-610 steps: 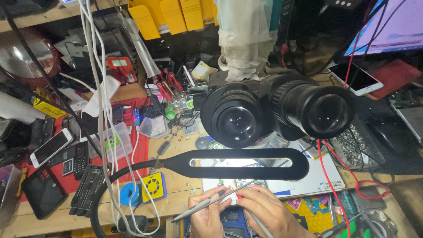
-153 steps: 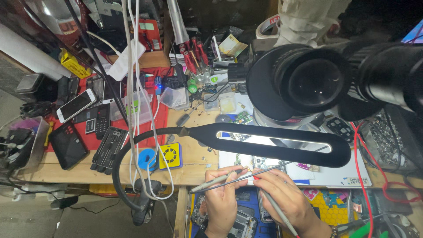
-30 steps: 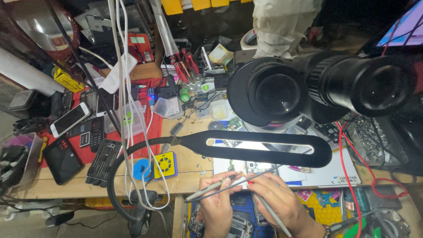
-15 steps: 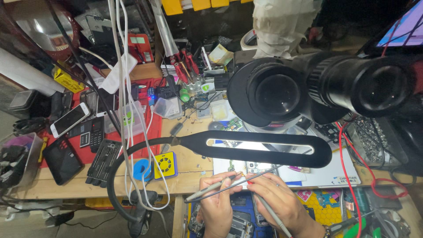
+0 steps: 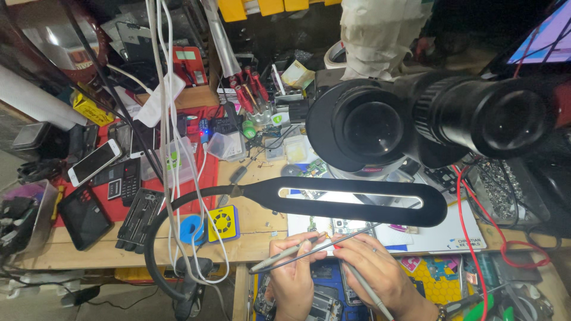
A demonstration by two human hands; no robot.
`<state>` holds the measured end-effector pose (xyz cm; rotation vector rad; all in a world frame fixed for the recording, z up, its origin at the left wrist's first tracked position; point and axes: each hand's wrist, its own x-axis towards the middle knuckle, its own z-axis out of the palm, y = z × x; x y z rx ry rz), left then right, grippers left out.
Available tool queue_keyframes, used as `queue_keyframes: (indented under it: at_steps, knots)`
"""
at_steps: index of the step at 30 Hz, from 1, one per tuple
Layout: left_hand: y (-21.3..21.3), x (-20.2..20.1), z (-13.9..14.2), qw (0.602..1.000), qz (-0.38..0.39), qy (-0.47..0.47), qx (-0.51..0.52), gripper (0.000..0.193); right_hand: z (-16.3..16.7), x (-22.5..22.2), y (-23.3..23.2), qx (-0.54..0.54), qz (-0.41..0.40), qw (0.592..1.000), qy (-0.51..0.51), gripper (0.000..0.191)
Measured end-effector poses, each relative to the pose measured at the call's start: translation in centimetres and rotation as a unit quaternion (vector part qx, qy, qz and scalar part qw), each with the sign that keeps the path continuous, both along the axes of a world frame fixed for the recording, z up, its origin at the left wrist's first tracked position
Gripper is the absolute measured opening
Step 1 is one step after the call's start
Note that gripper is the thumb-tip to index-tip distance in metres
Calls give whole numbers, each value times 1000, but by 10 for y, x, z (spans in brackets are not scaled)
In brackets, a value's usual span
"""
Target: The person handles a disassembled smartphone, connecting a red and a black wire to the device's internal components. They then use a multimeter to test the circuit while holding the phone steady with their other hand.
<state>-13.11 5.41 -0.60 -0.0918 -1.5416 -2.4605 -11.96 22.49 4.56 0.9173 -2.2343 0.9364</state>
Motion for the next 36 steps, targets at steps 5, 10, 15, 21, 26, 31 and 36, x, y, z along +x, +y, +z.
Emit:
queue_keyframes:
  at_steps: [5, 10, 15, 21, 26, 31, 36]
  knots:
    - [0, 0, 0, 1000, -1, 6, 1, 14, 0, 0, 0, -1, 0, 1000, -3, 36]
    - [0, 0, 0, 1000, 0, 7, 0, 14, 0, 1, 0, 0, -3, 1000, -6, 36]
    - [0, -1, 0, 1000, 4, 7, -1, 14, 0, 1, 0, -3, -2, 1000, -6, 37]
    - [1, -1, -1, 1000, 4, 2, 0, 14, -1, 0, 1, -2, -6, 1000, 3, 36]
    - [1, -1, 5, 1000, 3, 0, 0, 14, 0, 1, -1, -2, -14, 1000, 11, 36]
    - [-1, 4, 13, 1000, -6, -18, 0, 13, 6, 2, -1, 14, -8, 1000, 18, 37]
    - [-2, 7, 16, 1000, -7, 8, -23, 13, 11, 5, 0, 37, -4, 999, 7, 35]
